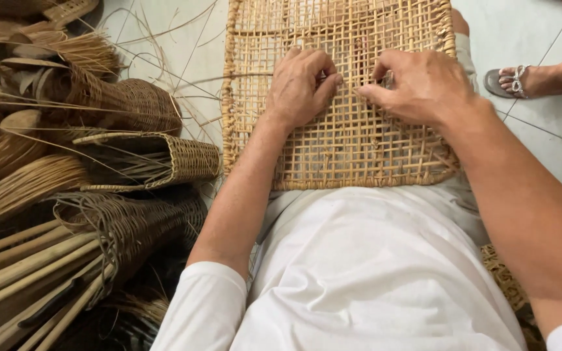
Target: Weaving thin rattan strips into a rectangular frame to create a mat or basket component.
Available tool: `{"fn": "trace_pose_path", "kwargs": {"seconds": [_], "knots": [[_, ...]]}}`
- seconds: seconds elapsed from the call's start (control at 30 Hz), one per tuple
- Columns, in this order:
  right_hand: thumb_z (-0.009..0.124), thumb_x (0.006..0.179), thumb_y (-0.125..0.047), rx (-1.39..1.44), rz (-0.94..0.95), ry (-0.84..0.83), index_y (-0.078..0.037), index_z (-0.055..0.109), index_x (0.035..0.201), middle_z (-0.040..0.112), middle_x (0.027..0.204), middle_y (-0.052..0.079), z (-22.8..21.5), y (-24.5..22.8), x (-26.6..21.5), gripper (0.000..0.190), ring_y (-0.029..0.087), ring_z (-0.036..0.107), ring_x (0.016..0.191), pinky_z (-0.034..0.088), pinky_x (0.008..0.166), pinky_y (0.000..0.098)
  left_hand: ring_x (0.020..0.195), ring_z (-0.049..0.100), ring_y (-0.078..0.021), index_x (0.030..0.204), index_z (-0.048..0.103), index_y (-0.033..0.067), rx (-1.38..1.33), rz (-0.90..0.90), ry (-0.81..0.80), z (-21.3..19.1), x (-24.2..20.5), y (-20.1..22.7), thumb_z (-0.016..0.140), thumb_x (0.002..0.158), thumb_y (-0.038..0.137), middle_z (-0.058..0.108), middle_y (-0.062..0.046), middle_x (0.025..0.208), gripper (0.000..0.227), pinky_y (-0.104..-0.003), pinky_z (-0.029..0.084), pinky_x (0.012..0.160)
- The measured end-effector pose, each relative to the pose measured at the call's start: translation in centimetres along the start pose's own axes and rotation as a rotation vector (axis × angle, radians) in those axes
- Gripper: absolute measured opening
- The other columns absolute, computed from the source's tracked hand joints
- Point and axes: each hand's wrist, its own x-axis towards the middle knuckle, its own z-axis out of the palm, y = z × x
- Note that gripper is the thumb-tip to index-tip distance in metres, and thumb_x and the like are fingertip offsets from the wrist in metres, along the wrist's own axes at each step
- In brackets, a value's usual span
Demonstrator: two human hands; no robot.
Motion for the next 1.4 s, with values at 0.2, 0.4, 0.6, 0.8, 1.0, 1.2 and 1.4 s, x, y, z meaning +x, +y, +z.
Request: {"fn": "trace_pose_path", "kwargs": {"seconds": [0.2,0.4,0.6,0.8,1.0,1.2,1.4], "knots": [[0.074,0.115,-0.034,0.001,-0.148,0.525,-0.006,0.068,0.146,0.067,0.089,0.006,2.9,6.5,-5.0,0.042,0.02,0.063,0.073,0.052,0.061,0.0368,0.078,0.055,-0.0161,0.087,0.058,0.0204,-0.03,-0.001,0.108,1.0,-1.5,-0.4,0.065,0.097,0.033,0.068,0.002,0.082,0.018,-0.037,0.044,0.081],[0.072,0.099,-0.039,0.415,0.27,0.228,-0.005,0.051,0.15,0.07,0.119,0.021,4.1,7.5,-7.9,0.065,0.039,0.068,0.099,0.051,0.079,0.0531,0.08,0.055,-0.018,0.088,0.058,0.02,0.007,-0.048,0.024,1.4,-0.9,0.7,0.064,0.098,0.036,0.069,0.002,0.085,0.02,-0.037,0.042,0.079],[0.072,0.105,-0.027,0.541,0.152,0.351,-0.003,0.058,0.15,0.05,0.08,0.004,5.4,9.0,-8.2,0.052,0.019,0.048,0.068,0.041,0.058,0.038,0.073,0.05,-0.0204,0.087,0.055,0.0163,-0.019,0.042,0.033,1.2,0.3,1.7,0.065,0.097,0.028,0.066,-0.001,0.081,0.018,-0.038,0.04,0.076],[0.071,0.107,-0.017,0.71,0.074,0.417,-0.001,0.056,0.148,0.047,0.074,-0.002,6.2,9.1,-9.1,0.047,0.009,0.038,0.06,0.031,0.05,0.0276,0.076,0.052,-0.0196,0.088,0.058,0.0175,0.002,0.025,0.053,1.5,-0.2,2.6,0.063,0.097,0.029,0.068,0.001,0.082,0.016,-0.038,0.042,0.077],[0.073,0.109,-0.01,0.771,0.091,0.458,0.006,0.052,0.152,0.054,0.085,0.004,7.7,11.5,-10.1,0.051,0.011,0.048,0.071,0.039,0.056,0.0275,0.085,0.055,-0.0263,0.09,0.06,0.0172,-0.025,-0.028,0.027,2.3,-0.1,4.1,0.064,0.096,0.034,0.07,-0.001,0.085,0.019,-0.044,0.043,0.076],[0.078,0.101,-0.035,0.493,0.308,0.277,-0.007,0.061,0.144,0.057,0.076,0.003,4.7,10.2,-9.2,0.055,0.018,0.054,0.067,0.042,0.063,0.0391,0.085,0.055,-0.0268,0.093,0.061,0.018,0.028,0.022,0.051,1.9,0.2,3.7,0.067,0.095,0.031,0.07,-0.001,0.085,0.014,-0.044,0.042,0.07],[0.084,0.09,-0.054,-0.023,0.107,0.445,-0.008,0.06,0.16,0.071,0.097,0.004,4.2,10.5,-7.6,0.087,0.04,0.071,0.101,0.05,0.083,0.0576,0.085,0.054,-0.0264,0.094,0.067,0.0203,0.063,0.054,0.065,1.0,-0.1,3.2,0.062,0.092,0.032,0.065,-0.001,0.083,0.012,-0.044,0.043,0.072]]}}
